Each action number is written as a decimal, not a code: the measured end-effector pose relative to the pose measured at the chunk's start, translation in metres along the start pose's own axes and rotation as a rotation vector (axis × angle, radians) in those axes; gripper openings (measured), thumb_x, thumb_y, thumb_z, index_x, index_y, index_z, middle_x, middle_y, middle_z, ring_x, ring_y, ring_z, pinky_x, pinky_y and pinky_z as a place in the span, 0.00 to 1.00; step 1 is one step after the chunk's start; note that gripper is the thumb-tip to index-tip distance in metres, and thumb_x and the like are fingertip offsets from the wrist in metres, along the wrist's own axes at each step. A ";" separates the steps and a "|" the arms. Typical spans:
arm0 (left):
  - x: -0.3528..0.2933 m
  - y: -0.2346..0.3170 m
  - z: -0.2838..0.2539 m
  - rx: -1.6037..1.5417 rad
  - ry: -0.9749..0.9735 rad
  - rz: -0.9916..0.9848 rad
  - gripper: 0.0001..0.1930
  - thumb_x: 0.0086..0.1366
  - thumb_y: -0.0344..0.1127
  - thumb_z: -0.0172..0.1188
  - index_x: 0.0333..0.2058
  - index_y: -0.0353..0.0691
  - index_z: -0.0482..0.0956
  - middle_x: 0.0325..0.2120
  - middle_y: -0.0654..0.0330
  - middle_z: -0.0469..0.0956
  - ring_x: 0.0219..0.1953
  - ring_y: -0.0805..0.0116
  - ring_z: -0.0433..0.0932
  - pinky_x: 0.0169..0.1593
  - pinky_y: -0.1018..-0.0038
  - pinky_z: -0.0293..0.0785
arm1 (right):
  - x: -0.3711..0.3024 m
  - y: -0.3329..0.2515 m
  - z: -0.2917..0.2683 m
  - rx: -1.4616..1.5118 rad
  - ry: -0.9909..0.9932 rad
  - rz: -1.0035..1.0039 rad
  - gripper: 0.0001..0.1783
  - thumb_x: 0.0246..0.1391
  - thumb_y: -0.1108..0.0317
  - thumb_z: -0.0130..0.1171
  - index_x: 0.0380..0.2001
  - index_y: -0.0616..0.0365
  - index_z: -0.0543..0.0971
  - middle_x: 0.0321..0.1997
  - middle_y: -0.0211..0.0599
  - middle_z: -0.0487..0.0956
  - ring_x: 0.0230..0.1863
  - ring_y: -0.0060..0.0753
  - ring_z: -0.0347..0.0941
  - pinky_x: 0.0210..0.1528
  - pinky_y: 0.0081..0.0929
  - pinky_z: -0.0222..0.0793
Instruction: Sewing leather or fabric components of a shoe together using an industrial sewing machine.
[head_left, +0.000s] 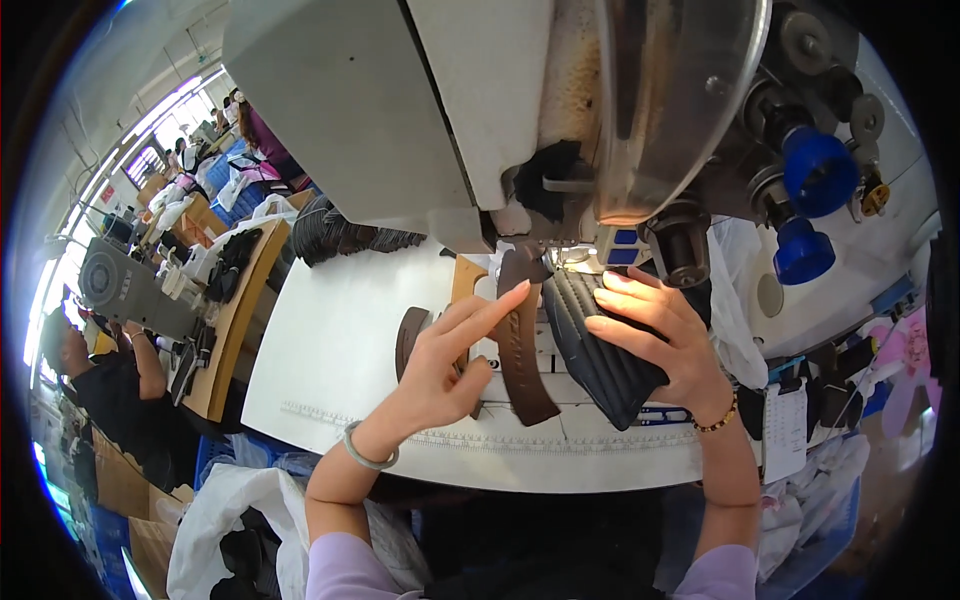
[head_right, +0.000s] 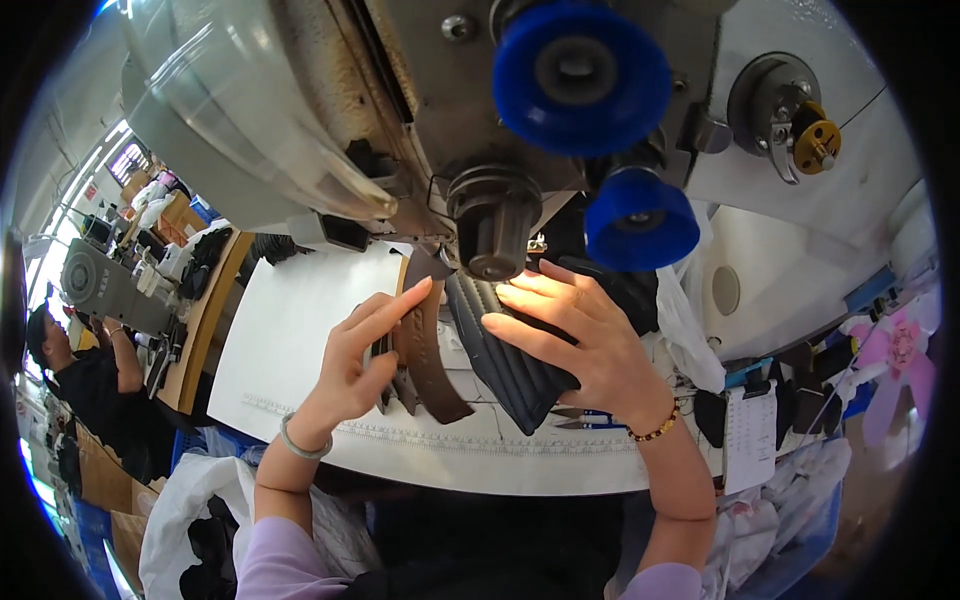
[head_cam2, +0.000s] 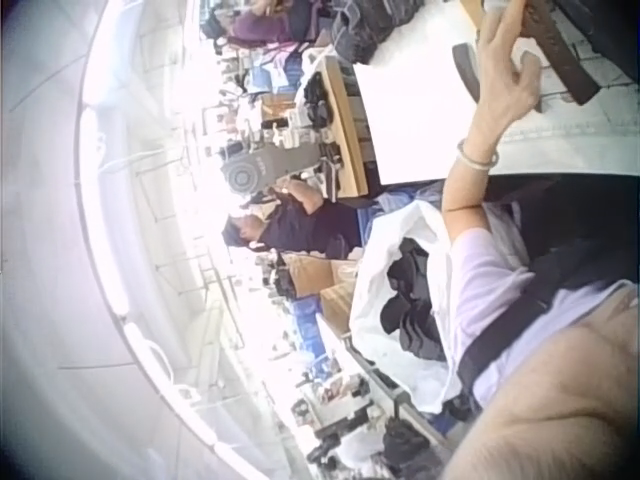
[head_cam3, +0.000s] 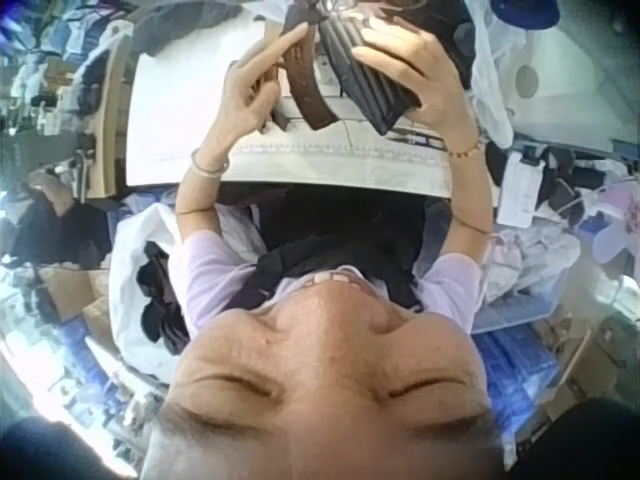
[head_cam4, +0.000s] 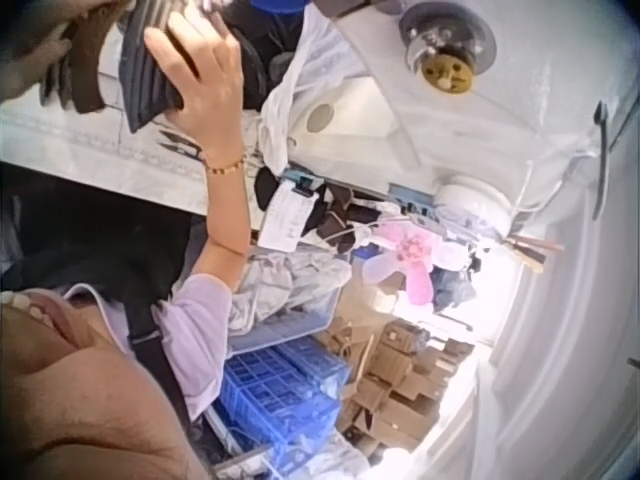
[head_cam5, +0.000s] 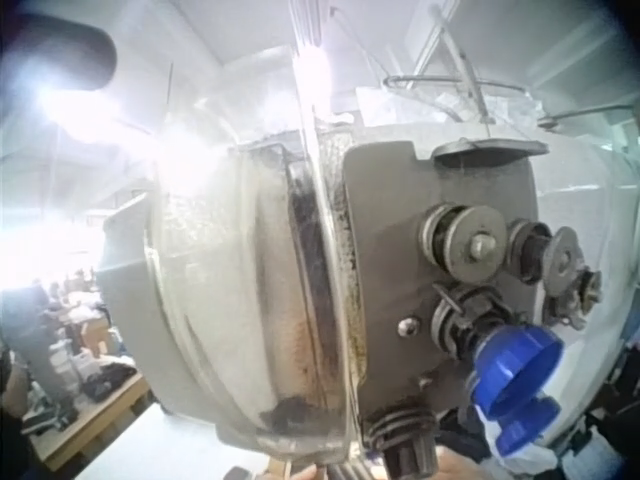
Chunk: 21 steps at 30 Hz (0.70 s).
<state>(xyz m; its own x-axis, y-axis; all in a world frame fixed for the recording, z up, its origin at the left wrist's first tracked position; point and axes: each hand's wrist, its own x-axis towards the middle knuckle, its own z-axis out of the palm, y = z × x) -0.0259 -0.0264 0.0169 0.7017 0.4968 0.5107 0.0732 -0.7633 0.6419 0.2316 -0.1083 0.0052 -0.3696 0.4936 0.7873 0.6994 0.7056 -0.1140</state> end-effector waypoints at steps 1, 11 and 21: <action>0.002 -0.008 0.003 0.158 0.066 0.118 0.37 0.46 0.17 0.55 0.61 0.41 0.72 0.30 0.59 0.67 0.32 0.65 0.69 0.36 0.73 0.68 | 0.000 -0.001 -0.001 0.005 -0.046 0.022 0.28 0.37 0.63 0.69 0.47 0.54 0.81 0.54 0.36 0.77 0.57 0.41 0.72 0.64 0.43 0.67; 0.007 -0.024 0.022 0.888 0.449 0.762 0.18 0.43 0.26 0.73 0.37 0.41 0.86 0.33 0.63 0.70 0.34 0.68 0.72 0.35 0.72 0.74 | -0.012 0.004 0.015 -0.012 0.049 0.000 0.25 0.44 0.73 0.62 0.50 0.49 0.81 0.55 0.32 0.76 0.61 0.37 0.70 0.67 0.44 0.63; 0.017 -0.009 0.018 0.692 0.183 0.690 0.17 0.52 0.23 0.61 0.43 0.28 0.82 0.45 0.51 0.79 0.49 0.54 0.79 0.55 0.60 0.80 | -0.014 0.004 0.015 -0.019 0.061 -0.021 0.21 0.50 0.71 0.58 0.50 0.49 0.81 0.54 0.32 0.76 0.60 0.35 0.70 0.67 0.44 0.63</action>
<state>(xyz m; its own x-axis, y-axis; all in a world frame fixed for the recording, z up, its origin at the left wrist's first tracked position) -0.0022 -0.0189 0.0096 0.6306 -0.1350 0.7642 0.1282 -0.9531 -0.2742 0.2310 -0.1046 -0.0150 -0.3469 0.4462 0.8250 0.7037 0.7053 -0.0856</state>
